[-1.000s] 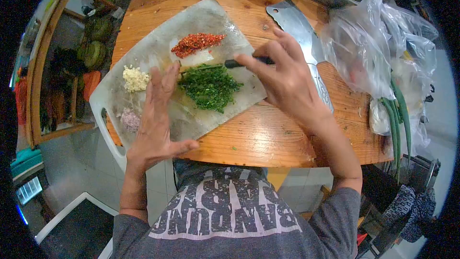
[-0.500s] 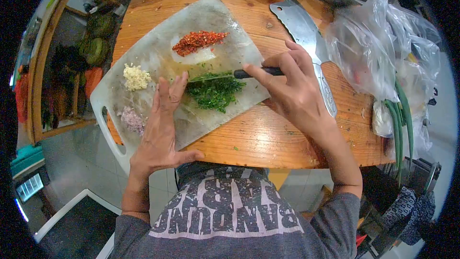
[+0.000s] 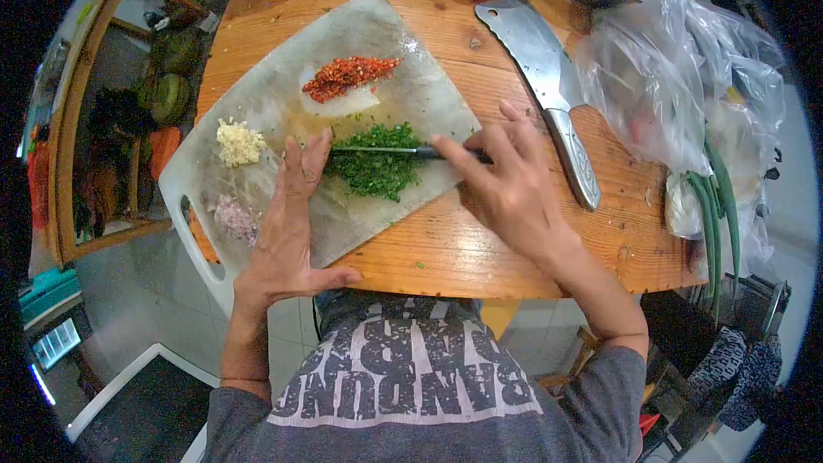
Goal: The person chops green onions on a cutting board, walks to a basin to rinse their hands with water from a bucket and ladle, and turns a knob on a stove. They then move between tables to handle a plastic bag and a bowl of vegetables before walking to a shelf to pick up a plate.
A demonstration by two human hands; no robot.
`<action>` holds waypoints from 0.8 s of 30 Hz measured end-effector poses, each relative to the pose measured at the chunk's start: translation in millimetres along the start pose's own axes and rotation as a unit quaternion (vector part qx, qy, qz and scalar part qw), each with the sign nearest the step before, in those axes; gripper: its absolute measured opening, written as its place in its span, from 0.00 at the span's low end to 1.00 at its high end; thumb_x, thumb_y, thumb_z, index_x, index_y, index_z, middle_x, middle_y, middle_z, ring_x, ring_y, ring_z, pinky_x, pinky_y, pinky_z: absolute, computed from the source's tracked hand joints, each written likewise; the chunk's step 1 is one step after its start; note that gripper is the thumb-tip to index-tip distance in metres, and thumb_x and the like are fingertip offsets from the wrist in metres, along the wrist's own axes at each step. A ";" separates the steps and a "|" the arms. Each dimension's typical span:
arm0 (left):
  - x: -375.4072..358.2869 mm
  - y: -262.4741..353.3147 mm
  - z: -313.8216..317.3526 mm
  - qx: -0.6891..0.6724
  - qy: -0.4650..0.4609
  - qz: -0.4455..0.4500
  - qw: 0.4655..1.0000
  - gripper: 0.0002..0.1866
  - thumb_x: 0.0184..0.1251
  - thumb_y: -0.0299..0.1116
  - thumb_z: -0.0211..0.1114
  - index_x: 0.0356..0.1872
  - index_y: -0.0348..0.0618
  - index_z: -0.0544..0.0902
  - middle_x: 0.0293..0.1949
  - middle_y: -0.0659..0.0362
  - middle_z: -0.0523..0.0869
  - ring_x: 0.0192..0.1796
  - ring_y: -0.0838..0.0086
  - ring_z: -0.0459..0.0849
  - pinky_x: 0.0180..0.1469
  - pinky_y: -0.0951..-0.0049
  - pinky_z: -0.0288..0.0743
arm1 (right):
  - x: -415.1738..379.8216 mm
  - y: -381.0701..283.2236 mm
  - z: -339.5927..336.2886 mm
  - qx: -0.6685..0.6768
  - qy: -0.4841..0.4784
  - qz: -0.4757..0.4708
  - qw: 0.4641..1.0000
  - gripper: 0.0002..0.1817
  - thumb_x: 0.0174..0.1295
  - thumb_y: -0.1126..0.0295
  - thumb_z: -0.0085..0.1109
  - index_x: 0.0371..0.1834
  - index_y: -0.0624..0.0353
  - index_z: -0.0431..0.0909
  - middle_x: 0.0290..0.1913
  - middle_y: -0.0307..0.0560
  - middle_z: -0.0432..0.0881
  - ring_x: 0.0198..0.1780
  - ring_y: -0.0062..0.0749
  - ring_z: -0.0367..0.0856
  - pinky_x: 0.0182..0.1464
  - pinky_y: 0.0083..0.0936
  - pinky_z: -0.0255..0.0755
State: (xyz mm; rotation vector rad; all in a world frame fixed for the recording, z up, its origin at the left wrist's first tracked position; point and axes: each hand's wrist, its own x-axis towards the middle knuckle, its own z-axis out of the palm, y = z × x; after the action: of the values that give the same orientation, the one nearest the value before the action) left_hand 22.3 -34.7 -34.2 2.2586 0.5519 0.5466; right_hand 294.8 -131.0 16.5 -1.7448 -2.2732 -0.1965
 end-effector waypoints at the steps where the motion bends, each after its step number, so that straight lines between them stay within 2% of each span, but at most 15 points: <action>1: 1.0 -0.4 -0.5 0.003 0.001 0.005 1.000 0.75 0.47 0.74 0.70 0.80 0.39 0.30 0.80 0.42 0.53 0.81 0.48 0.54 0.81 0.43 0.35 | -3.6 -2.2 -2.3 -0.006 0.012 -0.004 1.000 0.35 0.38 0.76 0.73 0.58 0.52 0.84 0.39 0.43 0.76 0.46 0.41 0.74 0.70 0.53 0.67; 4: -1.1 0.9 0.1 -0.007 -0.001 -0.010 1.000 0.75 0.47 0.74 0.70 0.80 0.39 0.30 0.80 0.42 0.54 0.81 0.49 0.54 0.81 0.43 0.34 | -3.8 -17.6 -15.7 -0.026 0.035 -0.013 0.999 0.32 0.39 0.74 0.74 0.56 0.50 0.85 0.35 0.41 0.74 0.44 0.38 0.73 0.68 0.51 0.70; 10: 0.1 0.3 0.7 0.008 -0.001 0.001 1.000 0.74 0.49 0.75 0.68 0.80 0.39 0.30 0.80 0.42 0.53 0.81 0.49 0.54 0.81 0.42 0.33 | -18.5 -14.0 10.0 -0.003 0.048 0.024 0.999 0.28 0.44 0.77 0.72 0.54 0.52 0.86 0.33 0.44 0.73 0.41 0.40 0.73 0.65 0.50 0.70; 13: 3.0 0.6 -0.2 0.031 -0.005 0.006 0.999 0.73 0.51 0.75 0.66 0.80 0.38 0.30 0.81 0.42 0.51 0.82 0.50 0.52 0.81 0.43 0.32 | -3.6 -4.5 -6.6 0.064 0.025 0.028 0.997 0.26 0.47 0.79 0.69 0.54 0.54 0.85 0.33 0.46 0.73 0.39 0.42 0.73 0.63 0.48 0.70; 14: 3.1 1.1 -0.3 0.033 0.005 0.003 0.999 0.71 0.53 0.75 0.65 0.81 0.38 0.32 0.81 0.42 0.50 0.82 0.50 0.50 0.80 0.42 0.31 | 2.0 -2.4 -10.5 0.080 0.025 0.031 0.996 0.22 0.50 0.80 0.68 0.52 0.57 0.86 0.32 0.46 0.73 0.38 0.43 0.73 0.55 0.41 0.71; 16: 2.1 3.8 0.8 0.034 0.026 -0.006 0.999 0.67 0.56 0.74 0.62 0.81 0.40 0.36 0.81 0.42 0.49 0.83 0.50 0.47 0.80 0.41 0.30 | 6.0 0.5 -18.1 0.117 0.019 0.074 0.990 0.20 0.51 0.80 0.67 0.50 0.59 0.87 0.31 0.45 0.73 0.38 0.42 0.73 0.50 0.39 0.69; 19: 6.5 19.7 -0.7 0.172 0.001 -0.015 0.985 0.58 0.62 0.78 0.49 0.82 0.47 0.45 0.82 0.42 0.42 0.83 0.44 0.36 0.79 0.37 0.28 | 9.9 -3.9 -28.7 0.177 -0.003 0.140 0.974 0.16 0.55 0.81 0.65 0.49 0.62 0.87 0.29 0.46 0.72 0.38 0.40 0.71 0.45 0.36 0.66; 22: 16.1 39.0 15.5 0.229 0.022 -0.005 0.973 0.52 0.63 0.79 0.44 0.81 0.56 0.55 0.82 0.41 0.38 0.82 0.40 0.30 0.77 0.33 0.26 | 10.4 -7.4 -33.4 0.214 -0.022 0.180 0.960 0.15 0.59 0.80 0.64 0.50 0.62 0.86 0.29 0.47 0.72 0.37 0.40 0.69 0.45 0.34 0.65; 24: 20.6 46.1 29.6 0.242 0.012 -0.009 0.970 0.52 0.62 0.80 0.43 0.81 0.61 0.56 0.82 0.41 0.37 0.82 0.38 0.29 0.76 0.31 0.25 | 9.9 -8.9 -31.8 0.237 -0.022 0.198 0.951 0.14 0.61 0.79 0.63 0.51 0.62 0.86 0.29 0.47 0.72 0.37 0.39 0.68 0.45 0.33 0.65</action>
State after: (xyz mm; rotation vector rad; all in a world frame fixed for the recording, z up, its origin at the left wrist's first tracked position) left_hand 65.1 -69.4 -14.6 2.7028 0.7860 0.4674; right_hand 288.0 -132.7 50.2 -1.8821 -1.7438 0.4363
